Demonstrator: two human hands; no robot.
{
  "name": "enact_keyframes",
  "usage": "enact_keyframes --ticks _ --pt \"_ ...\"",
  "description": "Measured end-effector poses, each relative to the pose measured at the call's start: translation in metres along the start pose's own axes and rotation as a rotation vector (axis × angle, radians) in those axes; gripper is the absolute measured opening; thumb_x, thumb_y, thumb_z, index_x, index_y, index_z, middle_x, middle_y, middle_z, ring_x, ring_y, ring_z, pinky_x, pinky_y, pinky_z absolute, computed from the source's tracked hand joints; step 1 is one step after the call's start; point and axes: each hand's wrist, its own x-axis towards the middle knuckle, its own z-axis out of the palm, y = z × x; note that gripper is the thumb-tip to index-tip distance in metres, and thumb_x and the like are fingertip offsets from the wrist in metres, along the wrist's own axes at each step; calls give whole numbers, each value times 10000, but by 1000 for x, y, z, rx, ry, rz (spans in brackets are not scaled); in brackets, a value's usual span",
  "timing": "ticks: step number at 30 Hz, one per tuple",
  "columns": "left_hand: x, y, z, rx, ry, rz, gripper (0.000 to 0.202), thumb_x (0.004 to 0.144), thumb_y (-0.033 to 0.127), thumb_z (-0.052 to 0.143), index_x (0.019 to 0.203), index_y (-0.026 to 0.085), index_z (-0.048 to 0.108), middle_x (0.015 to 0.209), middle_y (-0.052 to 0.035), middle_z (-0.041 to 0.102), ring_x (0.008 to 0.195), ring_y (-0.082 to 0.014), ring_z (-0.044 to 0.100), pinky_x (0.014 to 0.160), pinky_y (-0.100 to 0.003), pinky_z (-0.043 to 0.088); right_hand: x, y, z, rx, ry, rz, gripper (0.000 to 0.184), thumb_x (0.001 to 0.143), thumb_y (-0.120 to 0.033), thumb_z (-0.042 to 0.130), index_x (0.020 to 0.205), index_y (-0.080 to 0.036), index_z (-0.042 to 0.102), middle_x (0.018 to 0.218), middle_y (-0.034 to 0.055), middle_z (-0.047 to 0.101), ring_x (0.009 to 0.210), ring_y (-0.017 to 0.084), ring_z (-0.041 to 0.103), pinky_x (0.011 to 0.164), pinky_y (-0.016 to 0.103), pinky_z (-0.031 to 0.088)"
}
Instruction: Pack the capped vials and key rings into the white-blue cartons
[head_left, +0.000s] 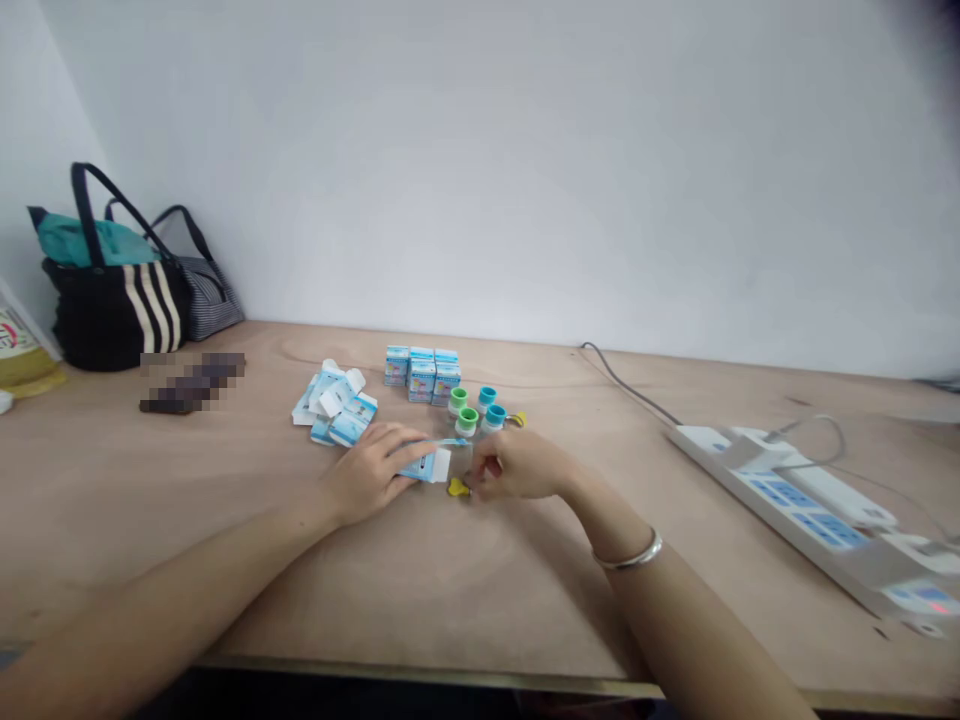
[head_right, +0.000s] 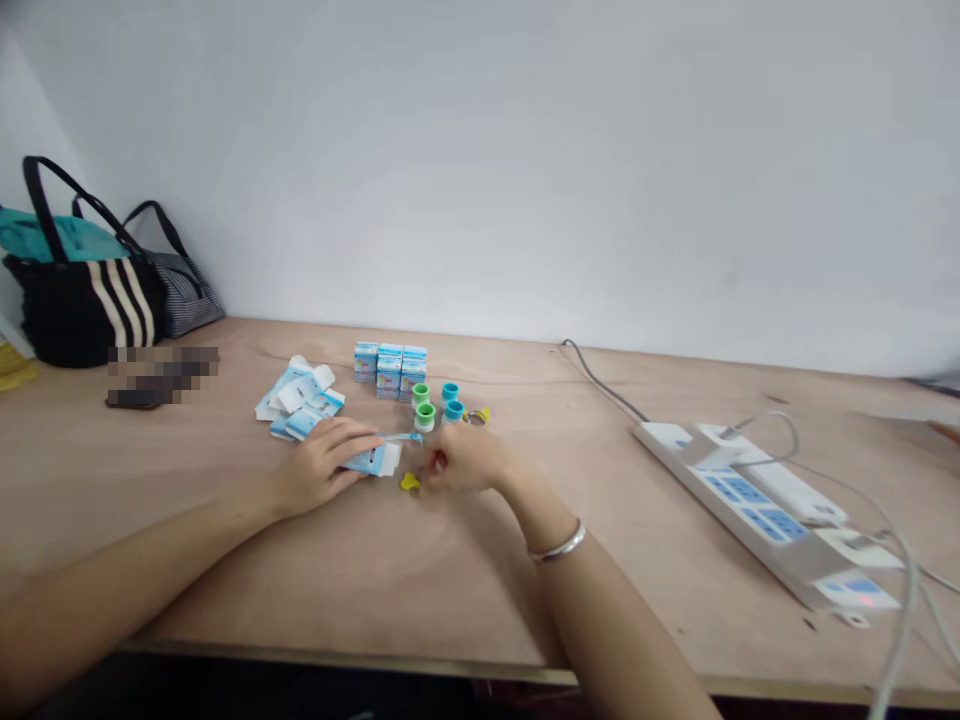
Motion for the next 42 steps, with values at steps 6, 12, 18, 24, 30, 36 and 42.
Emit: enact_keyframes --ticks 6,12,18,24,30,36,42 --pt "-4 5 4 -95 -48 45 469 803 316 610 1242 222 476 1265 -99 517 1196 -244 465 1014 -408 412 -2 12 3 145 -183 74 184 636 -342 718 546 -193 658 503 -10 573 441 96 474 394 214 284" --pt "-3 4 -8 -106 -34 3 543 790 374 602 1281 214 435 1281 -118 498 1227 -268 435 1021 -435 390 -10 36 -13 -143 -184 210 181 612 -221 677 447 -190 610 459 7 556 417 111 466 391 230 273" --pt "-4 1 -14 64 -143 -51 552 734 346 618 1254 214 486 1213 -100 572 1161 -305 476 998 -512 329 -2 43 -19 -399 130 592 138 718 -259 560 718 -197 682 791 88 672 731 225 616 568 275 387" --pt "-6 1 -15 52 -185 -56 573 705 212 584 1268 225 477 1218 -86 572 1114 -284 513 972 -483 366 5 51 -13 -344 247 579 205 751 -352 570 843 -199 670 824 66 673 749 197 608 553 244 363" --pt "-6 -1 -6 -60 -118 -79 604 722 170 592 1300 213 425 1263 -96 520 1170 -256 486 977 -409 434 3 26 -13 -79 959 237 234 822 -376 527 789 -161 614 520 -25 498 484 106 463 516 230 360" --pt "-6 -1 -1 -164 -78 -193 627 754 233 629 1318 210 354 1258 -105 515 1172 -257 498 981 -433 439 14 -24 28 -64 446 -400 332 797 -401 615 1030 -164 611 964 107 647 891 209 590 775 333 473" --pt "-6 -1 -1 -305 -39 -273 395 879 294 484 1254 203 401 1201 -92 569 1098 -215 560 936 -386 470 16 -22 55 -143 357 -372 387 870 -360 537 1216 -188 544 1219 137 565 1069 236 561 894 378 449"
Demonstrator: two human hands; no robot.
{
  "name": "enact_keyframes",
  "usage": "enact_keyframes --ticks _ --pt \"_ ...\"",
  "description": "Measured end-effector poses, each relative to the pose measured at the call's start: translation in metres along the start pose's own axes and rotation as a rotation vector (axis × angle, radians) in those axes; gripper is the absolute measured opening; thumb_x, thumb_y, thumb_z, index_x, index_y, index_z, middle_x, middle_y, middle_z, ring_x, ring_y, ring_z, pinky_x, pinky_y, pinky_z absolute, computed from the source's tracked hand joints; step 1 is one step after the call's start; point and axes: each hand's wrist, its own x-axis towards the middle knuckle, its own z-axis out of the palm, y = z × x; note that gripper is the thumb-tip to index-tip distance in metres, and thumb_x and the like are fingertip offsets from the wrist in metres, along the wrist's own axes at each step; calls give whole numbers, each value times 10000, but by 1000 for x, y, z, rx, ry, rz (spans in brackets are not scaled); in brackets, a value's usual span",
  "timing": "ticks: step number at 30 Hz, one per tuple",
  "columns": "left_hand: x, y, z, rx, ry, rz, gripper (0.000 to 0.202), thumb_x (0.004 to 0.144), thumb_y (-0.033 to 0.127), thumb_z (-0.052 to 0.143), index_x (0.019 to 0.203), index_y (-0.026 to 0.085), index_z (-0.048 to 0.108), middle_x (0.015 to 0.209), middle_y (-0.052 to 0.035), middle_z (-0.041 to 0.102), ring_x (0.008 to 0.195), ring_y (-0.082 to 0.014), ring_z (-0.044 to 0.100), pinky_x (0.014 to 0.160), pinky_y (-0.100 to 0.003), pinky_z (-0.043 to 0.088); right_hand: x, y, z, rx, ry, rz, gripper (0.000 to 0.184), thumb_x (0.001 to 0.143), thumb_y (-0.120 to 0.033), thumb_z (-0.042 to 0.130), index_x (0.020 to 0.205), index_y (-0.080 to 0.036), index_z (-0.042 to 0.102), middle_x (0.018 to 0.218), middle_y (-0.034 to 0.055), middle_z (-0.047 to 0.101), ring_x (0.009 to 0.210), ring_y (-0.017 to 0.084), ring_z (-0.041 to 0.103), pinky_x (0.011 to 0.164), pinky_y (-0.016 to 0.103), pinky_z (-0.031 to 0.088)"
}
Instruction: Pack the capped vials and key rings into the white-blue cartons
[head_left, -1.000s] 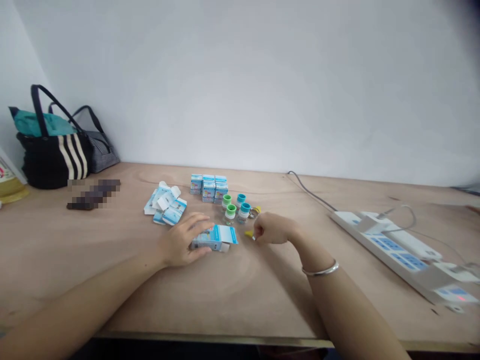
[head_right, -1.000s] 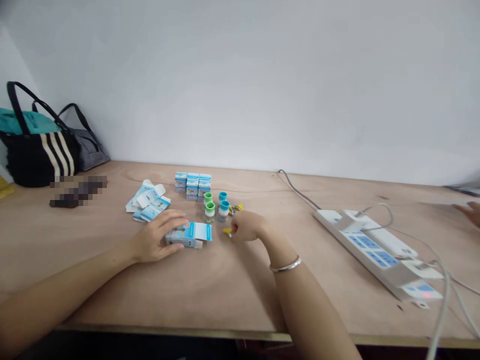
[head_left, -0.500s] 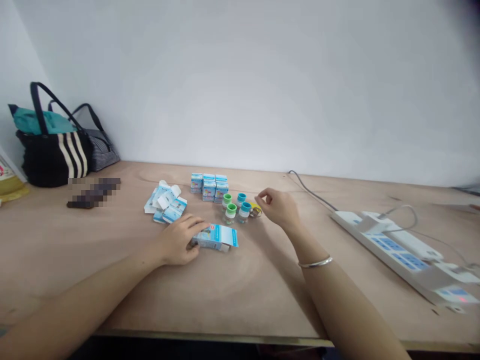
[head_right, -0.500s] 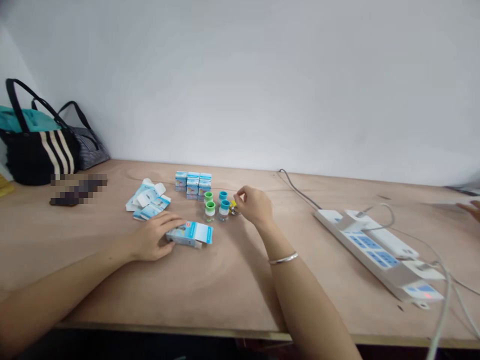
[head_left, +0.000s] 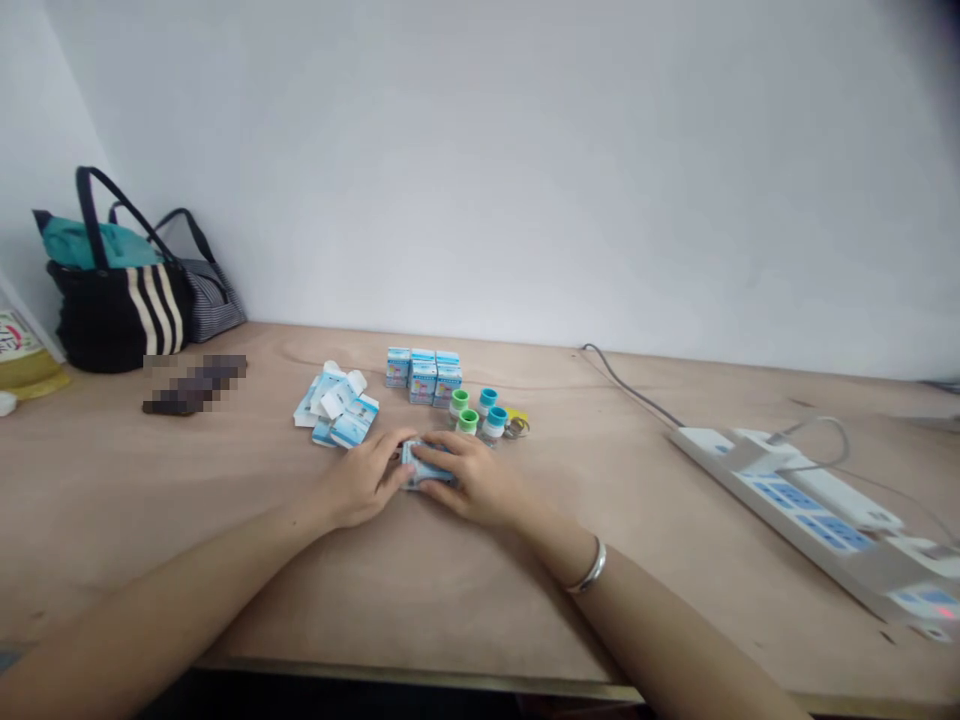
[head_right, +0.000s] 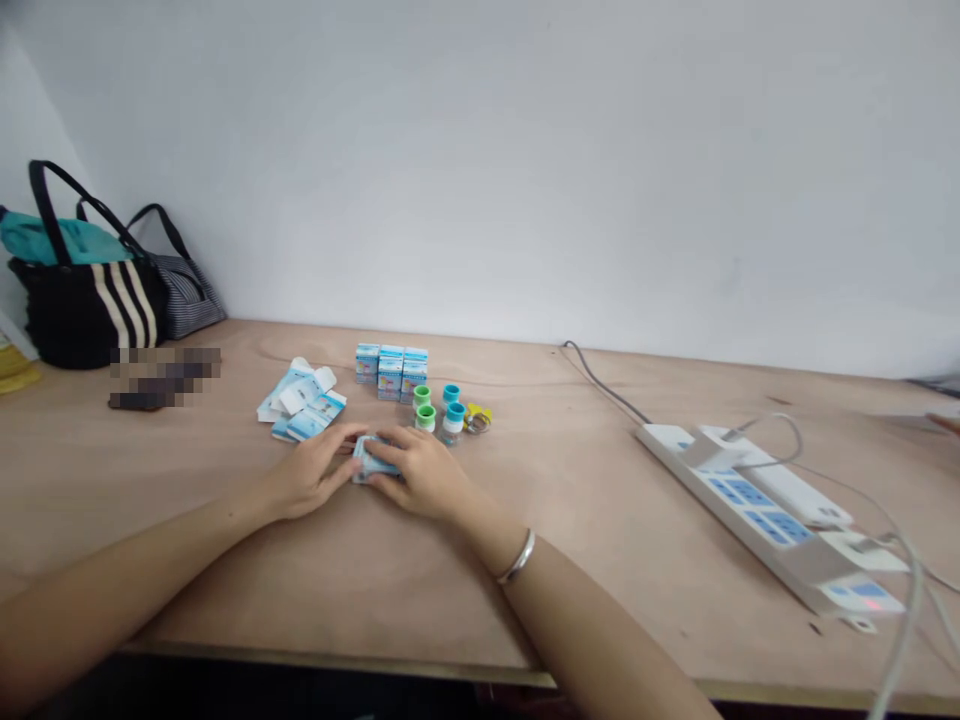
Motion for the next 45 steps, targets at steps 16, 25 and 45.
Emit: enact_keyframes --ticks 16,25,45 --pt "4 -3 7 -80 124 -101 393 773 5 356 1081 195 510 1084 -56 588 1038 -178 559 925 -359 462 -6 1 -3 -35 11 -23 379 867 -371 544 1213 -218 571 1184 132 579 1008 230 578 856 384 470" --pt "0 -3 5 19 89 -25 496 748 -35 342 1158 191 504 1103 -72 589 1062 -198 556 949 -418 466 -13 8 -4 56 27 23 364 847 -337 570 1186 -206 577 1141 128 588 975 223 595 830 373 486" --pt "-5 0 -1 353 -69 309 239 788 156 523 1006 194 614 1113 -76 645 1060 -217 599 933 -369 495 -15 -1 -8 -193 -153 -54 360 790 -224 568 1144 -158 557 1040 122 613 891 211 586 779 333 464"
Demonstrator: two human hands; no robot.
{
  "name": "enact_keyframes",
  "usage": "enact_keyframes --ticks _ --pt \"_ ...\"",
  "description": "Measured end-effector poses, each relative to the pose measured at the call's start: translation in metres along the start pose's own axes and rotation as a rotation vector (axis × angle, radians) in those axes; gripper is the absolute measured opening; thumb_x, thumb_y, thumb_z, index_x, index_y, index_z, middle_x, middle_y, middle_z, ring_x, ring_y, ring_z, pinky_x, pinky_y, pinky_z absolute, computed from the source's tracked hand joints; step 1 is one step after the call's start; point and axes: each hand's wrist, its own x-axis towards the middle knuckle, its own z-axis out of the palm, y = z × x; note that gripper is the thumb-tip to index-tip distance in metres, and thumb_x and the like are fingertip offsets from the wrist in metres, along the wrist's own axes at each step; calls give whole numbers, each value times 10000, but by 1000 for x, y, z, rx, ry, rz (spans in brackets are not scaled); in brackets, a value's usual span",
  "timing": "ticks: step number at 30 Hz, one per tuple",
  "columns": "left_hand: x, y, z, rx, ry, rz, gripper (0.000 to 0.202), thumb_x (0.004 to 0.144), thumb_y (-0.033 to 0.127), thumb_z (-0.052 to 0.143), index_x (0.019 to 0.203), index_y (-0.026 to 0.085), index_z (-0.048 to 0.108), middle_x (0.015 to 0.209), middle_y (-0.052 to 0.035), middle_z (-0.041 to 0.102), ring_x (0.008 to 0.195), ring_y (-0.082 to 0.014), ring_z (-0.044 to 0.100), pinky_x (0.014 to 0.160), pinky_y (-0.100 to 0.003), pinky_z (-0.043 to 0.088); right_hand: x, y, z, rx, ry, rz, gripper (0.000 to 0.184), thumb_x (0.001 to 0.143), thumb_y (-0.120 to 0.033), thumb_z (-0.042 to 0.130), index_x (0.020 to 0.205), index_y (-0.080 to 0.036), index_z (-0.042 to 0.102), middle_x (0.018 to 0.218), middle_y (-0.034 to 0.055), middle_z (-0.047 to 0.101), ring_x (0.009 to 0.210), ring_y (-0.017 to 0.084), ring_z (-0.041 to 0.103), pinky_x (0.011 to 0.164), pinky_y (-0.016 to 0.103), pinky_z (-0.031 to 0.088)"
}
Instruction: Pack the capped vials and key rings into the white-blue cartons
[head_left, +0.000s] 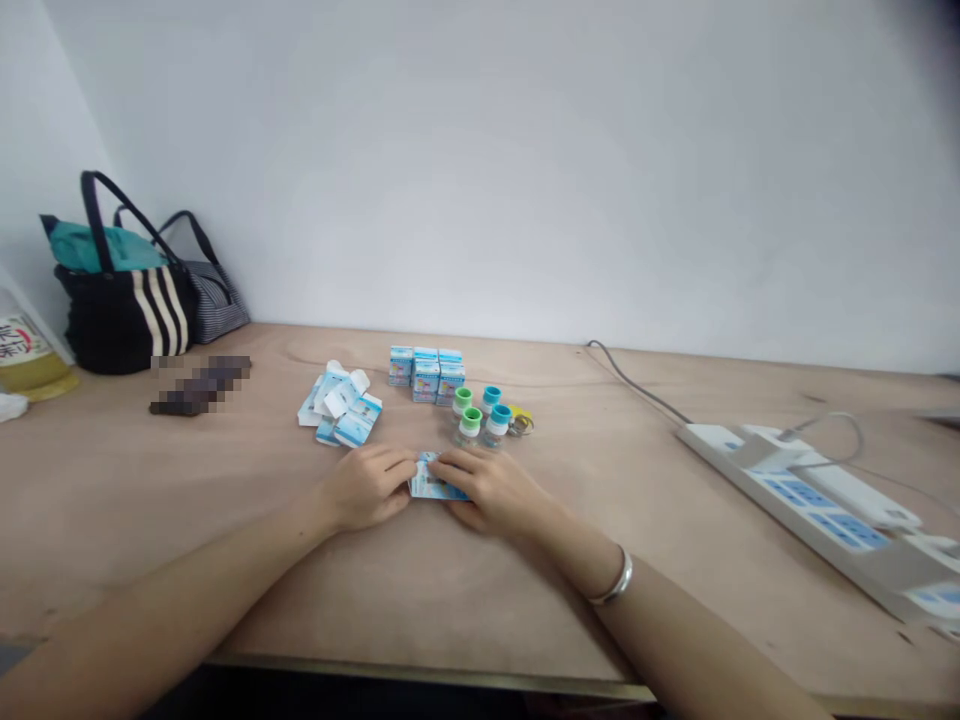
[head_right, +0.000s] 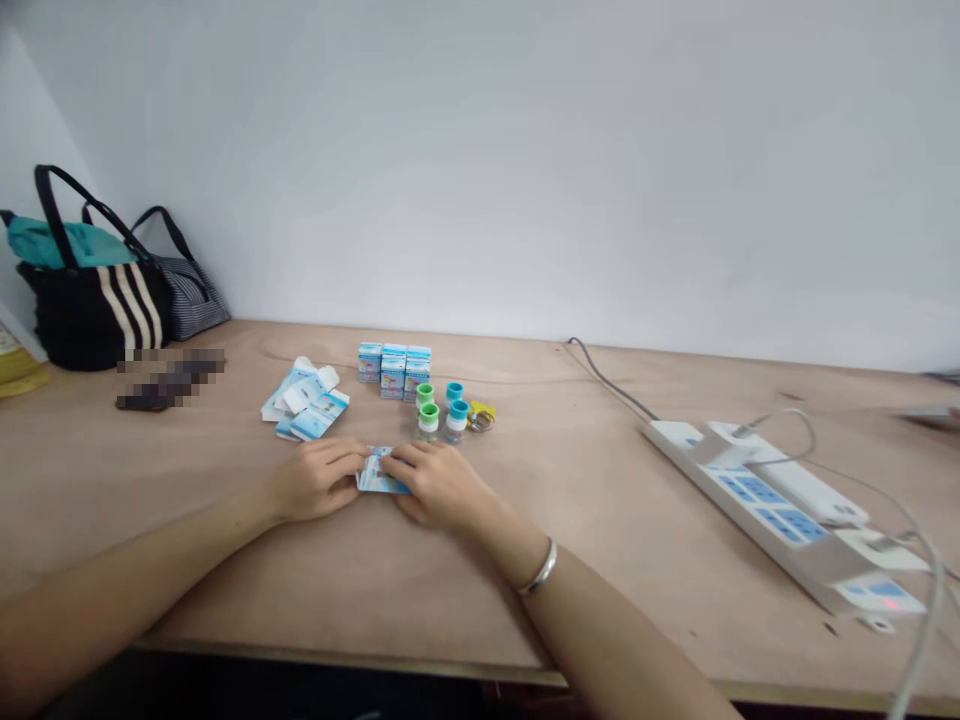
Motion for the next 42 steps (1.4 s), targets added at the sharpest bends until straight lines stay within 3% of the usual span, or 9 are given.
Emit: enact_keyframes --ticks 6,12,16,22,25,29,34,37,42 --pt "-4 -3 2 16 68 -47 215 780 248 582 981 209 649 1203 -78 610 1105 -242 574 950 -402 476 -1 2 0 24 -11 17 385 783 -224 572 1163 -163 556 1058 120 612 910 213 588 778 328 466" --pt "-1 2 -4 183 59 -165 376 739 341 619 1050 130 620 1275 -184 534 1216 -361 456 1032 -552 347 1 3 1 12 -23 -1 296 809 -242 550 1093 -174 600 997 107 630 840 193 586 737 306 455" --pt "2 4 -2 130 -1 -26 412 803 302 562 1175 127 539 1235 -155 567 1189 -292 498 1041 -466 382 2 0 4 -22 -50 -23 285 804 -206 537 1076 -163 610 964 103 650 826 197 592 744 311 449" --pt "1 0 8 10 -70 55 241 894 177 417 1044 183 605 1025 -88 671 988 -209 626 928 -390 486 3 -5 -2 51 -62 -1 286 819 -133 476 1067 -159 617 868 91 684 725 176 612 648 275 445" --pt "4 -1 3 -130 66 -40 276 913 202 400 1128 202 573 1074 -65 669 977 -186 636 860 -325 517 3 1 -14 221 104 82 269 855 -175 474 1095 -182 595 834 67 693 672 150 615 616 250 447" --pt "11 1 -3 -264 175 -125 331 928 222 385 1238 227 501 1178 -37 631 1024 -159 616 861 -286 507 4 9 -20 331 319 240 105 858 -252 533 889 -185 608 759 38 675 663 141 610 607 236 446" --pt "10 4 6 -129 52 -125 254 917 258 419 1074 225 616 1005 -49 671 896 -186 628 796 -325 506 4 6 -6 254 105 243 83 831 -213 565 753 -191 581 707 28 650 618 140 588 554 227 422" --pt "9 4 3 -10 24 -99 226 910 264 432 950 202 645 904 -62 661 824 -191 618 761 -326 496 4 3 -3 258 74 220 66 843 -259 561 831 -200 588 797 43 662 682 154 606 591 245 450" --pt "9 -13 -34 83 207 -199 269 932 258 373 1012 192 622 921 -61 662 871 -180 618 793 -291 479 3 6 -5 291 359 348 373 835 -379 574 1136 -176 491 979 99 627 819 189 610 675 299 500"
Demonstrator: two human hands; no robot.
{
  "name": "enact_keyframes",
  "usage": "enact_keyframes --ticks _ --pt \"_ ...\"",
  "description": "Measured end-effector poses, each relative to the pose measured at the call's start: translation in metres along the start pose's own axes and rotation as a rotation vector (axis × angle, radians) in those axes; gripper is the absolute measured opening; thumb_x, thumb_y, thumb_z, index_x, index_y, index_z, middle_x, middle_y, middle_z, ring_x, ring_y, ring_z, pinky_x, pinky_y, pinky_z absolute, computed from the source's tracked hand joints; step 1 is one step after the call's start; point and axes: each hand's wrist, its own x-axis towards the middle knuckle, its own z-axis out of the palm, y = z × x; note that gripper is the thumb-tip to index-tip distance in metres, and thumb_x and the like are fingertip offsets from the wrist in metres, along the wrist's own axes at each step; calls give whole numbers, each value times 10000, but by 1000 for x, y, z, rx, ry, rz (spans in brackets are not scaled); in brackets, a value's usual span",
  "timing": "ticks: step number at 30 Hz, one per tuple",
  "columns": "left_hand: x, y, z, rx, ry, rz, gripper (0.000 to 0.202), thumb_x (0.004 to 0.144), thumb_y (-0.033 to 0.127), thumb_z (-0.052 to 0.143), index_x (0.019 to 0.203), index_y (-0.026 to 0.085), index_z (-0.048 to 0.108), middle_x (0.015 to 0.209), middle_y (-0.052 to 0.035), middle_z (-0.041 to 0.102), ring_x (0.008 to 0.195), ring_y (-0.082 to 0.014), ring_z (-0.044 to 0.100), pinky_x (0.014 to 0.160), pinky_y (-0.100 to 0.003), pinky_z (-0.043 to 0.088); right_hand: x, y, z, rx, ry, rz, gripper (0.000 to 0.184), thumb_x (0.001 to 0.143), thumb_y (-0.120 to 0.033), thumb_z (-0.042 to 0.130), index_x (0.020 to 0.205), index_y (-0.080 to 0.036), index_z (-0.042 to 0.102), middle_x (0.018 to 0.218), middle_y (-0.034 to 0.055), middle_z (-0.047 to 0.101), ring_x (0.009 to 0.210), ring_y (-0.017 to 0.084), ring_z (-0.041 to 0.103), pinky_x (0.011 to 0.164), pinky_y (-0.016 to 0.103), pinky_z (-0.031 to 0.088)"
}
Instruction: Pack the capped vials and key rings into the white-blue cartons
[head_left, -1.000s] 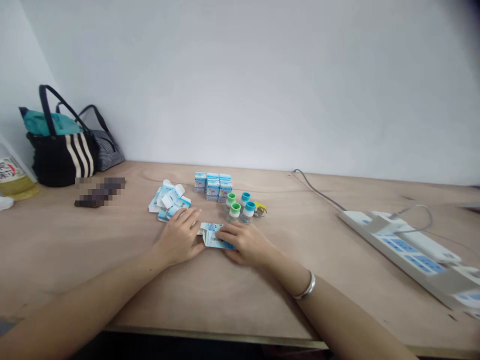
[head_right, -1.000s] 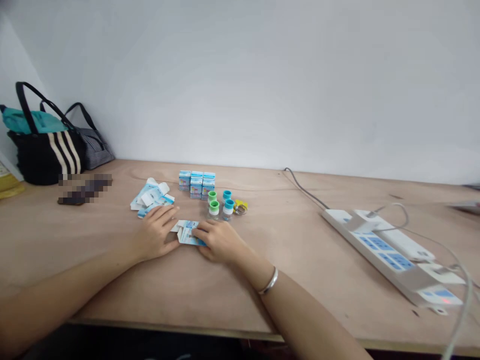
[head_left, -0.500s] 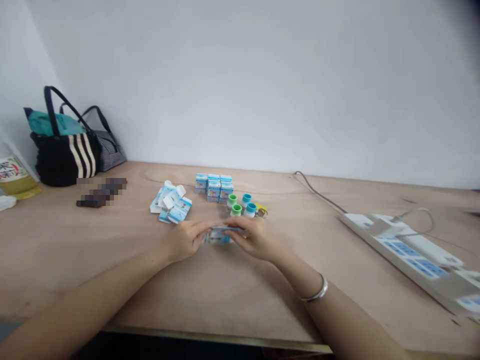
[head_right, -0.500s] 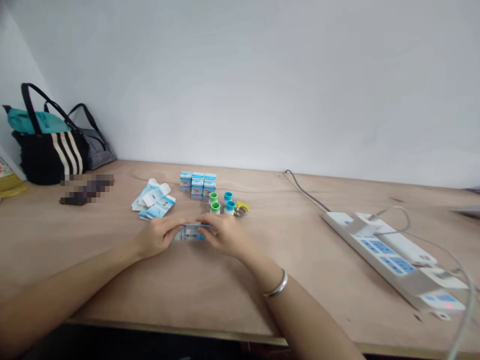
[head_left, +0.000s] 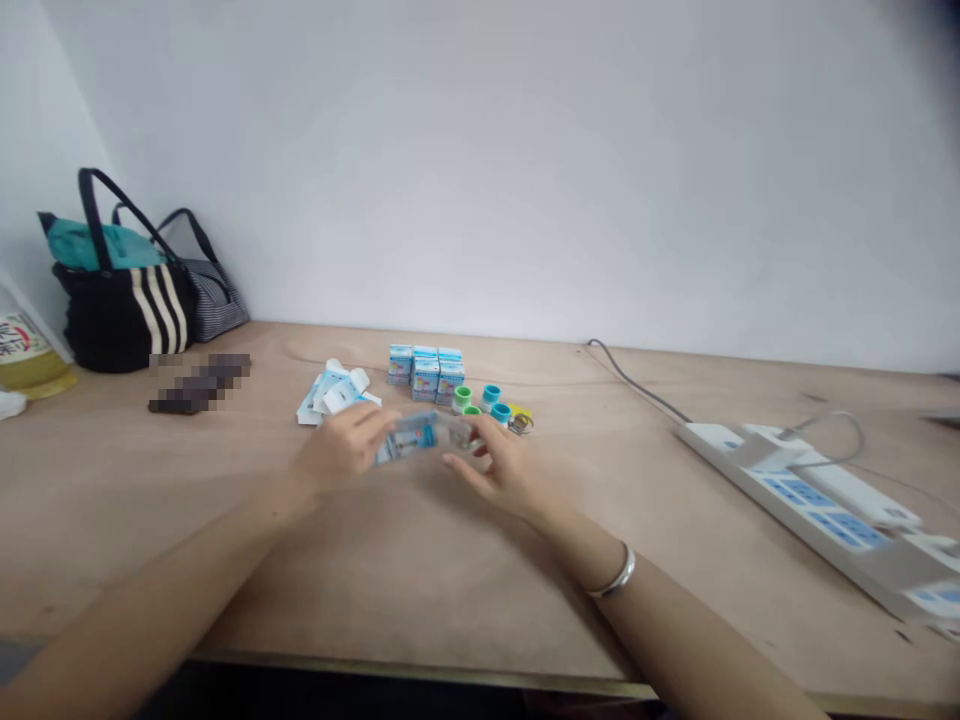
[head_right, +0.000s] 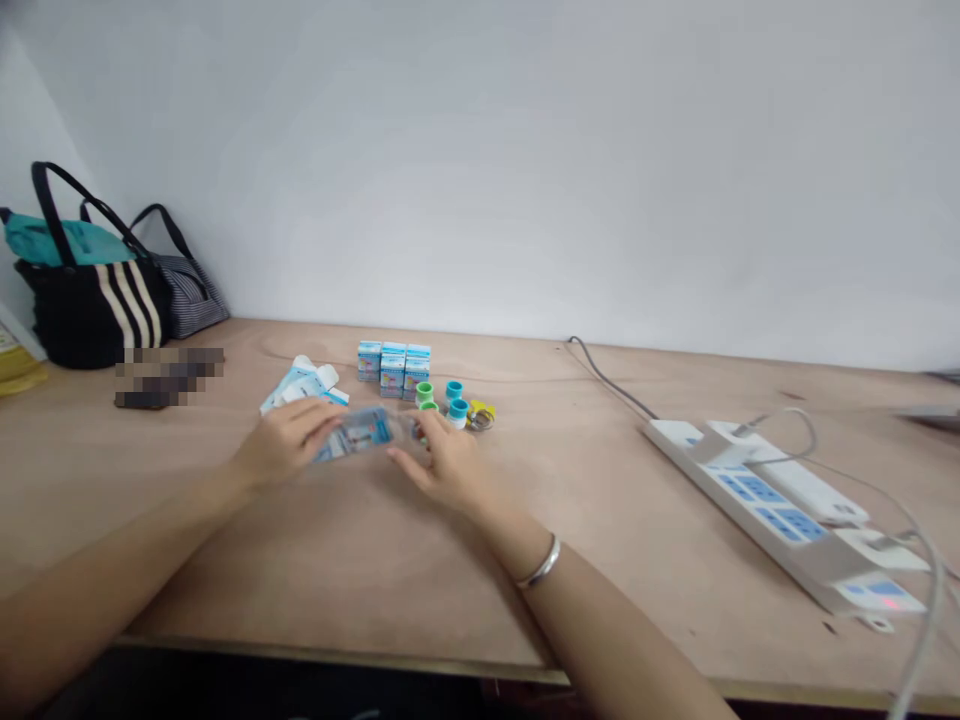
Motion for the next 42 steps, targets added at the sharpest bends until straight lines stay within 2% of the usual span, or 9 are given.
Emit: enact_keyframes --ticks 3,5,11,16,21,27,30,36,42 --pt "6 -27 -16 92 159 -222 291 912 303 410 1110 191 592 999 -55 673 887 -188 628 795 -287 479 -1 1 4 -15 43 24 355 850 -343 549 1155 -180 471 1011 105 605 851 192 598 665 299 507" --pt "8 -46 -17 159 150 -360 322 891 301 419 1143 189 584 980 -44 684 851 -188 636 766 -280 484 -3 -1 7 -17 -10 12 324 857 -314 534 1150 -191 473 1043 100 592 834 176 596 640 284 507" --pt "1 -78 0 403 -294 -612 327 806 216 436 1027 229 677 1037 -64 670 926 -227 625 818 -304 463 -5 -8 11 -21 -131 -34 303 844 -268 532 1135 -200 487 1096 98 565 789 151 596 575 251 490" --pt "-7 -81 2 444 -358 -667 311 803 247 449 990 229 697 1024 -116 646 955 -279 599 789 -355 460 -6 -4 12 -35 -170 -46 289 842 -250 527 1122 -186 498 1115 111 554 755 143 597 562 247 483" --pt "-9 -80 -4 462 -355 -687 309 833 320 446 1002 259 697 1011 -124 606 970 -304 564 803 -398 446 -7 -1 15 -34 -197 -74 295 839 -251 536 1124 -179 503 1134 115 544 724 130 592 591 255 491" --pt "-1 -52 -15 495 -71 -650 398 819 458 500 1137 249 621 1335 -150 403 1153 -404 413 899 -535 362 -6 -1 15 -41 -191 -104 265 839 -258 539 1093 -182 529 1112 114 555 764 146 587 642 273 502" --pt "15 -40 -17 514 -11 -553 424 825 445 495 1178 227 584 1351 -159 389 1195 -404 382 934 -547 345 -5 0 15 -50 -208 -109 262 841 -261 536 1090 -181 532 1106 113 554 765 147 582 650 274 499" --pt "80 -62 15 244 -286 -390 407 783 193 526 1188 170 539 1287 -121 497 1236 -279 416 1039 -407 333 -5 -1 15 -53 -277 -160 239 830 -256 549 1058 -187 557 1095 104 553 817 157 584 699 278 488" --pt "123 -97 58 109 -340 -400 503 684 158 630 1177 176 529 1247 -91 560 1181 -233 502 997 -282 384 -7 -3 15 -80 -309 -170 221 820 -265 558 1030 -196 572 1126 91 548 796 145 584 704 272 472"
